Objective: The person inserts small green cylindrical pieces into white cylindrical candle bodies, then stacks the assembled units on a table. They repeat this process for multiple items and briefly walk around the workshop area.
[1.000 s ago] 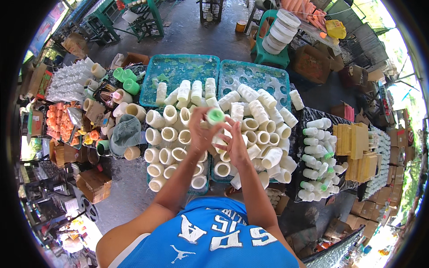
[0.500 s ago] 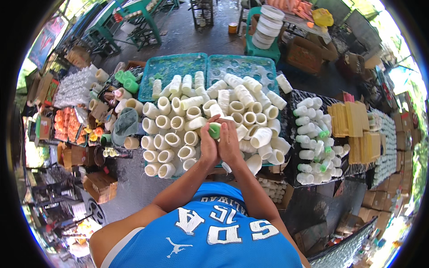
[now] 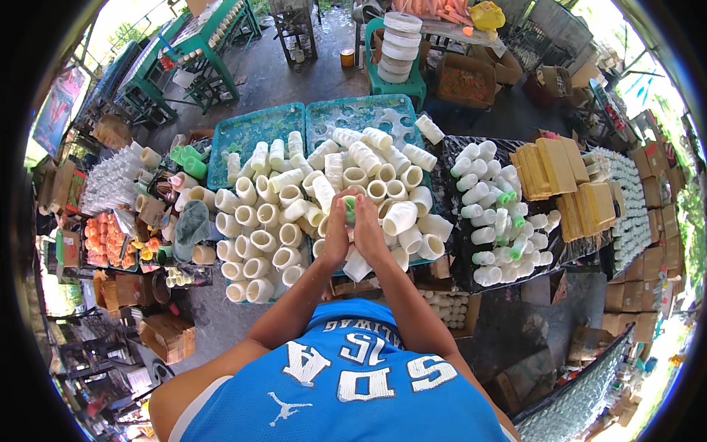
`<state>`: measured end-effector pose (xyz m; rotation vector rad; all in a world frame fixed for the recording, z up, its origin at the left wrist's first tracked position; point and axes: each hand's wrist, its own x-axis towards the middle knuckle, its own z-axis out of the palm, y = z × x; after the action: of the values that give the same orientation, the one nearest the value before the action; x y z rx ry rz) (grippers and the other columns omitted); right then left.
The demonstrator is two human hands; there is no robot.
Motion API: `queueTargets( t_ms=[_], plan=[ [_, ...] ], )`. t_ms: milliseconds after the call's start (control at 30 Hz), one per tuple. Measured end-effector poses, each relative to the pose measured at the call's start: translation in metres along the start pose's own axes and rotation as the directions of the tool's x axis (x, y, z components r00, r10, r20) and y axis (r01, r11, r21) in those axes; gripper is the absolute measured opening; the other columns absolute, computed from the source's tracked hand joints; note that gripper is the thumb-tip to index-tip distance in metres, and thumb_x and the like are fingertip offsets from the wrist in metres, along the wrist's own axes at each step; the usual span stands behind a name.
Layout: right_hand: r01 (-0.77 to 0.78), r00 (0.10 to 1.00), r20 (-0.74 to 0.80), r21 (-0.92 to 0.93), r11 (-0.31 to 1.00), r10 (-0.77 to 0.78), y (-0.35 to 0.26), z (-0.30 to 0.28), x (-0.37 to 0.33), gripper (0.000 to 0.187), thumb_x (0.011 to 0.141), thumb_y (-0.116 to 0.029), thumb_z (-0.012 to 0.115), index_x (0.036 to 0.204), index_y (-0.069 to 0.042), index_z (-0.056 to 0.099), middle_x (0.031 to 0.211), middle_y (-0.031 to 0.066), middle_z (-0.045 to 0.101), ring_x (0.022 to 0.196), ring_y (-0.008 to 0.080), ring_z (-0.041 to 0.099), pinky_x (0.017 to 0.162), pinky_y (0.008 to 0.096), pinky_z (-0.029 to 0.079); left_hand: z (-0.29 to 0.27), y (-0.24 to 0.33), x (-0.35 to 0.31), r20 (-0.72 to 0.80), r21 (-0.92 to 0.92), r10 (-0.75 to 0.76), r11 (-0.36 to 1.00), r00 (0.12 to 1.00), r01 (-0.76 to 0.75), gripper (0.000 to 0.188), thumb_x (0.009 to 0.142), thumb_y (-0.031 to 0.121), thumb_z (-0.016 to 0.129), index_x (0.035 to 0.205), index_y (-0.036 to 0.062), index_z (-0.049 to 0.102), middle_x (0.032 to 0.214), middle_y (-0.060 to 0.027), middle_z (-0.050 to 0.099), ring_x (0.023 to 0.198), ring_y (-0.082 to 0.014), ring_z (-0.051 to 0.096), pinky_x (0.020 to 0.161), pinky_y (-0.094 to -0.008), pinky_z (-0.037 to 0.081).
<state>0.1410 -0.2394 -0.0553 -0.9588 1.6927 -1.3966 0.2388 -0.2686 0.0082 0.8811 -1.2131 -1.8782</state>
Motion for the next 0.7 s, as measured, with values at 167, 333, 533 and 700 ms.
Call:
queueTargets(
  t_ms=[167,333,533,700],
  plan=[
    [-0.126,0.991,-0.037,0.116,0.985,0.131,-0.055,0.003,-0.02,0.055,0.115,-0.046,0.033,0.144,-0.005,0.056,0.12,0.0156,0.063,0.102,0.0246,0.064,0.073,0.0332,0.056,-0.025,-0.007,0.015,0.082,-0.016,-0.069,0.997,0.994,0.071,0.062,0.116,0.051,0.02,0.16,0.0142,0.042,0.148,-0.0083,0.054,0.134,-0.021,0.051,0.117,-0.0376,0.037],
    [0.084,0.991,-0.103,0.027,0.996,-0.08,-0.032,-0.005,-0.017,0.05,0.116,-0.04,0.036,0.133,-0.005,0.066,0.109,0.0124,0.067,0.087,0.0208,0.068,0.054,0.0243,0.053,-0.032,-0.016,0.012,0.094,-0.011,-0.186,0.982,0.978,0.187,0.065,0.113,0.06,0.023,0.163,0.0224,0.042,0.149,-0.0046,0.056,0.131,-0.0206,0.055,0.109,-0.0399,0.046],
    [0.123,0.989,-0.097,0.07,0.99,-0.116,-0.086,-0.014,-0.017,0.046,0.116,-0.032,0.038,0.13,-0.003,0.07,0.111,0.0138,0.067,0.085,0.0182,0.069,0.06,0.0293,0.057,-0.021,0.013,0.009,-0.051,-0.076,-0.052,0.996,0.997,0.048,0.061,0.112,0.058,0.036,0.139,0.0117,0.065,0.127,-0.0045,0.071,0.115,-0.0154,0.067,0.093,-0.0351,0.057],
    [0.182,0.973,-0.133,-0.062,0.981,-0.189,-0.074,-0.012,-0.013,0.043,0.115,-0.028,0.043,0.126,0.001,0.072,0.139,0.025,0.063,0.122,0.0392,0.065,0.093,0.0405,0.057,-0.013,0.005,0.019,-0.348,-0.287,-0.06,0.957,0.936,-0.045,0.054,0.114,0.043,0.046,0.117,-0.0052,0.07,0.105,-0.0114,0.074,0.09,-0.0189,0.073,0.081,-0.0343,0.063]
  ],
)
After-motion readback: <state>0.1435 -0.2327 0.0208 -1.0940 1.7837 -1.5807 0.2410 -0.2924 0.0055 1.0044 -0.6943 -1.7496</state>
